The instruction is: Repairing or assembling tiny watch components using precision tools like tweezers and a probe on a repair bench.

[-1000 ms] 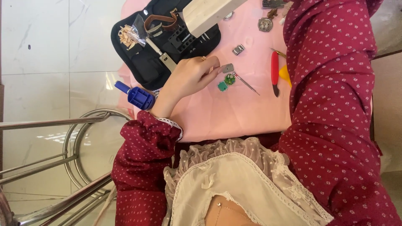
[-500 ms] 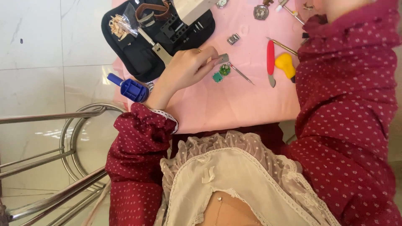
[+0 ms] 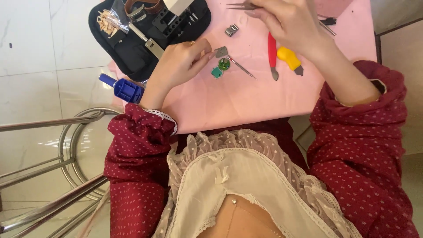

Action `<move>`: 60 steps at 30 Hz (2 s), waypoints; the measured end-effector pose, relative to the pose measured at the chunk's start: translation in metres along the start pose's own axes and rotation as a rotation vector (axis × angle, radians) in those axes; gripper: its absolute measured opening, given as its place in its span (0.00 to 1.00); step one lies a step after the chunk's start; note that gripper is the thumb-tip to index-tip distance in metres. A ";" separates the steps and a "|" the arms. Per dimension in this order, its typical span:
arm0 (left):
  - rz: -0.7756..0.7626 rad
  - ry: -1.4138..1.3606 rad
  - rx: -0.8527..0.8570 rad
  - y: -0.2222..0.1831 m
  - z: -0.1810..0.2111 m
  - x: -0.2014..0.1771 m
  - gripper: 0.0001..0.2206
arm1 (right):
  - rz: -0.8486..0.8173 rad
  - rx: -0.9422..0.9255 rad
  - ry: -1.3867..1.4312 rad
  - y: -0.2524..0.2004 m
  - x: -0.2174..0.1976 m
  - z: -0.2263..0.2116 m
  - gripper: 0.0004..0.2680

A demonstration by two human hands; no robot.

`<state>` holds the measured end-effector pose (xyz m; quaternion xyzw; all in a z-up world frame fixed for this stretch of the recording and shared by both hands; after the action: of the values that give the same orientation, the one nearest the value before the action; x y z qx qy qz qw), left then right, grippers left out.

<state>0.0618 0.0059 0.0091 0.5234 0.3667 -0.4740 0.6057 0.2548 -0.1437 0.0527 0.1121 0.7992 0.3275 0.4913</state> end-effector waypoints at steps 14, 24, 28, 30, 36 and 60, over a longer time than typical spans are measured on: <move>-0.055 0.024 -0.039 -0.004 -0.005 0.017 0.05 | -0.264 0.123 0.235 -0.015 0.027 -0.010 0.07; -0.092 0.018 -0.072 -0.007 -0.008 0.024 0.06 | -0.297 0.199 0.261 -0.028 0.040 0.003 0.08; -0.092 0.020 -0.065 -0.005 -0.006 0.022 0.05 | -0.285 0.181 0.281 -0.027 0.042 0.001 0.09; -0.087 0.016 -0.051 -0.003 -0.004 0.022 0.06 | -0.289 0.131 0.254 -0.026 0.044 -0.001 0.08; -0.046 0.061 -0.023 -0.003 -0.003 0.024 0.04 | -0.307 0.182 0.295 -0.031 0.045 0.003 0.04; 0.359 0.167 0.136 -0.008 0.014 -0.050 0.04 | -0.309 0.186 0.323 -0.029 0.039 -0.005 0.11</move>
<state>0.0388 0.0019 0.0561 0.6577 0.2836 -0.3370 0.6111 0.2353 -0.1485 0.0080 -0.0207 0.9018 0.1871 0.3890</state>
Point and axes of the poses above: each hand's wrist, its own y-axis towards the middle knuckle, its own x-axis out of the palm, z = x × y, the point moved 6 cm from there along y, towards the middle knuckle, and after that the axes turned 14 degrees about y, right-handed, at the moved point
